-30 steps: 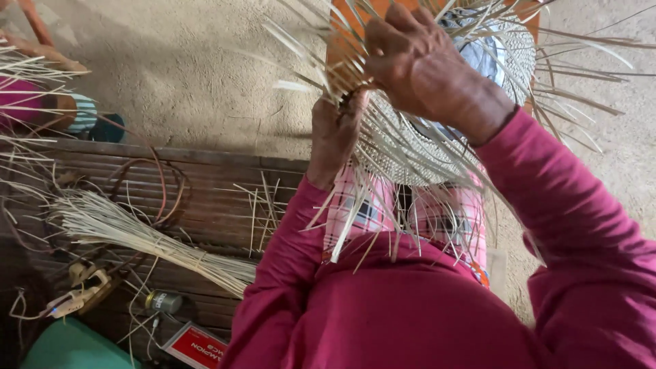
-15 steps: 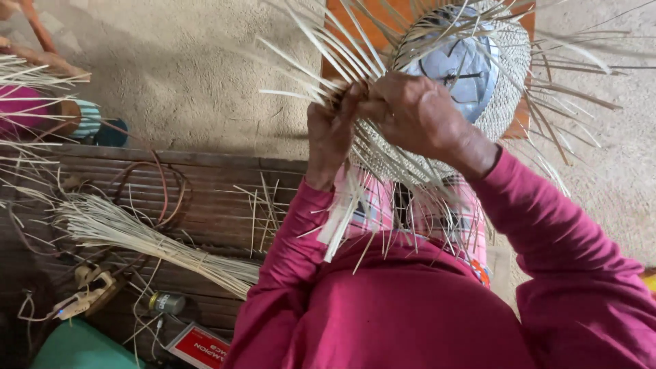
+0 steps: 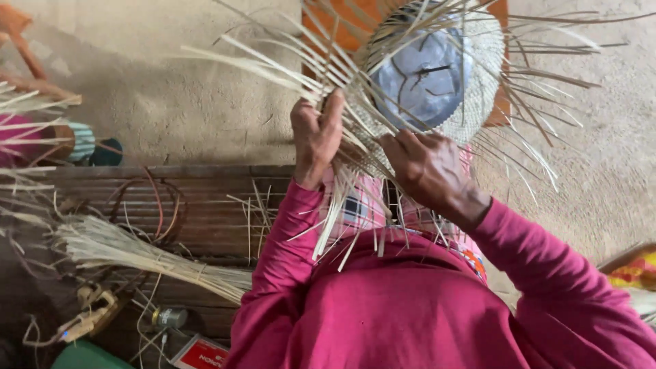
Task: Weaving thin, flexible strips of material into a circular structure to create a hat or basket.
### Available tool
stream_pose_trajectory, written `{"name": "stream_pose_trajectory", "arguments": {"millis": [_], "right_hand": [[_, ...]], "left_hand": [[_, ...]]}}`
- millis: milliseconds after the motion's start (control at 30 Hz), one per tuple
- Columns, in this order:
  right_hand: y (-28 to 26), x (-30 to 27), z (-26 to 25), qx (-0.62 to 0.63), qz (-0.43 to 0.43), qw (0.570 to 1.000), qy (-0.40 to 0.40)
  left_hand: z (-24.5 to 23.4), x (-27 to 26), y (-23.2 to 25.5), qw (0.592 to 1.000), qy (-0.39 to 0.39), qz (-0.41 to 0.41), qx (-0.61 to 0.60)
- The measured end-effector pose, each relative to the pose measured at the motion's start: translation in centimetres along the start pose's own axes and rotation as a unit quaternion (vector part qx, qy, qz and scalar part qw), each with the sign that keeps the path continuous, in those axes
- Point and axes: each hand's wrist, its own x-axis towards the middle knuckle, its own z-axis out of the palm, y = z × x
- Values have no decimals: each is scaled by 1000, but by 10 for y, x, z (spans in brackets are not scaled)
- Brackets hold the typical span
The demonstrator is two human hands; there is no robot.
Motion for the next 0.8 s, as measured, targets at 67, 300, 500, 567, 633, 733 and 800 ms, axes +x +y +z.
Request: {"name": "stream_pose_trajectory", "arguments": {"millis": [67, 300, 500, 567, 633, 733, 800], "right_hand": [[3, -17, -12, 14, 5, 1000, 0], [20, -96, -18, 74, 51, 996, 28], [12, -92, -44, 165, 100, 981, 12], [11, -93, -49, 176, 110, 978, 7], [11, -101, -43, 210, 142, 967, -1], [5, -93, -54, 254, 168, 953, 0], [13, -109, -44, -175, 9, 970, -169]], "left_hand": [[-8, 1, 24, 970, -22, -190, -150], [-2, 3, -11, 999, -16, 2, 38], [16, 5, -72, 935, -7, 266, 233], [18, 6, -76, 931, 0, 275, 240], [19, 6, -79, 930, 2, 283, 236], [28, 3, -104, 929, -1, 270, 253], [22, 5, -87, 942, -9, 250, 224]]}}
